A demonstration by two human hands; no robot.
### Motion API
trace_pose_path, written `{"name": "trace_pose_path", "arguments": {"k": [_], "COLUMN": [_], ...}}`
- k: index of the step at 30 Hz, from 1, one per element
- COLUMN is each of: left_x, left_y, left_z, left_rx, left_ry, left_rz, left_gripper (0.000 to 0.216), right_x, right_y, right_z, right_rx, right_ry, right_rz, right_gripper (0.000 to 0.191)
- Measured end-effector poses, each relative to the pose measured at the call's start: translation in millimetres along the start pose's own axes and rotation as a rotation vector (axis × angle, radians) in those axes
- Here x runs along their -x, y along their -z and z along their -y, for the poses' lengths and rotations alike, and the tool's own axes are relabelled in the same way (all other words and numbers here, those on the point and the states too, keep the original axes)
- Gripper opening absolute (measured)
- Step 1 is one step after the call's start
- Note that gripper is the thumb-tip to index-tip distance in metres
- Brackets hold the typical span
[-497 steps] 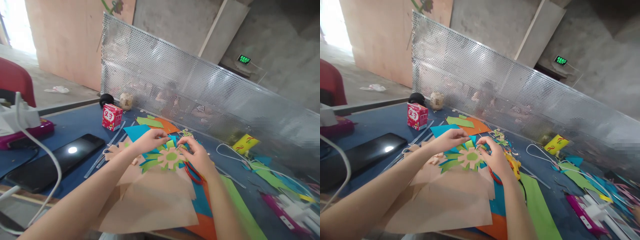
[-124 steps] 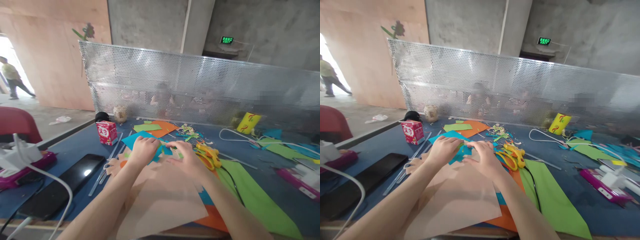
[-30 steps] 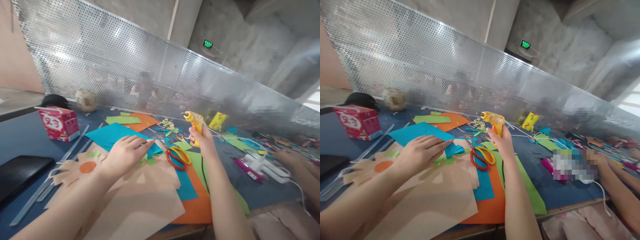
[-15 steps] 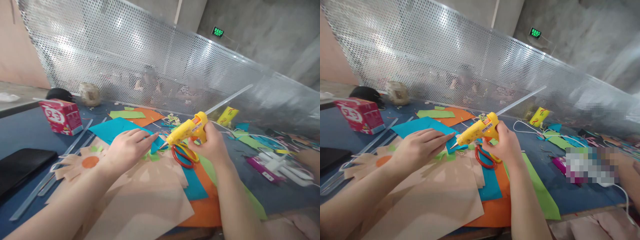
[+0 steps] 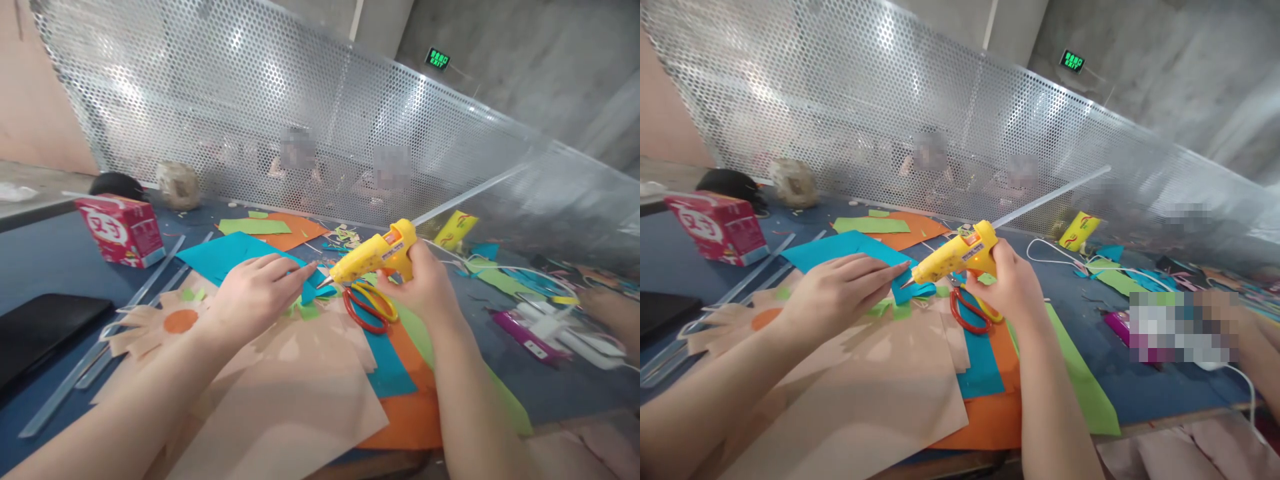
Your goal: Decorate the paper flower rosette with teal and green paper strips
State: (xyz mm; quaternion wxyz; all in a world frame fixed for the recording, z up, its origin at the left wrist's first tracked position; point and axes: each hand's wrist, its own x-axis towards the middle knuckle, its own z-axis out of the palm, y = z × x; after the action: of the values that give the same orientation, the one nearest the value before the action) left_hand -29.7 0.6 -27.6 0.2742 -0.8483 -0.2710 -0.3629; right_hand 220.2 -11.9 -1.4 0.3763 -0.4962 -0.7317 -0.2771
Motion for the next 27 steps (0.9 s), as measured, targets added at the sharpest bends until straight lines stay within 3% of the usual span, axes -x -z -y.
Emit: {"name": "trace_pose_path", "arguments": {"k": [27], "left_x": [2.1], "left_y": [-2.3], "left_z": [1.1], "left_rx": [0.017], "left_ry": [0.017], "left_rz": [-0.018], "left_gripper": [0.026], "right_x": [-1.4], "right_y": [4.1], "right_z": [-5.8], "right_rx": [0.048], "right_ry": [0.002], "right_rz": [0.059], "right_gripper": [0.026]}}
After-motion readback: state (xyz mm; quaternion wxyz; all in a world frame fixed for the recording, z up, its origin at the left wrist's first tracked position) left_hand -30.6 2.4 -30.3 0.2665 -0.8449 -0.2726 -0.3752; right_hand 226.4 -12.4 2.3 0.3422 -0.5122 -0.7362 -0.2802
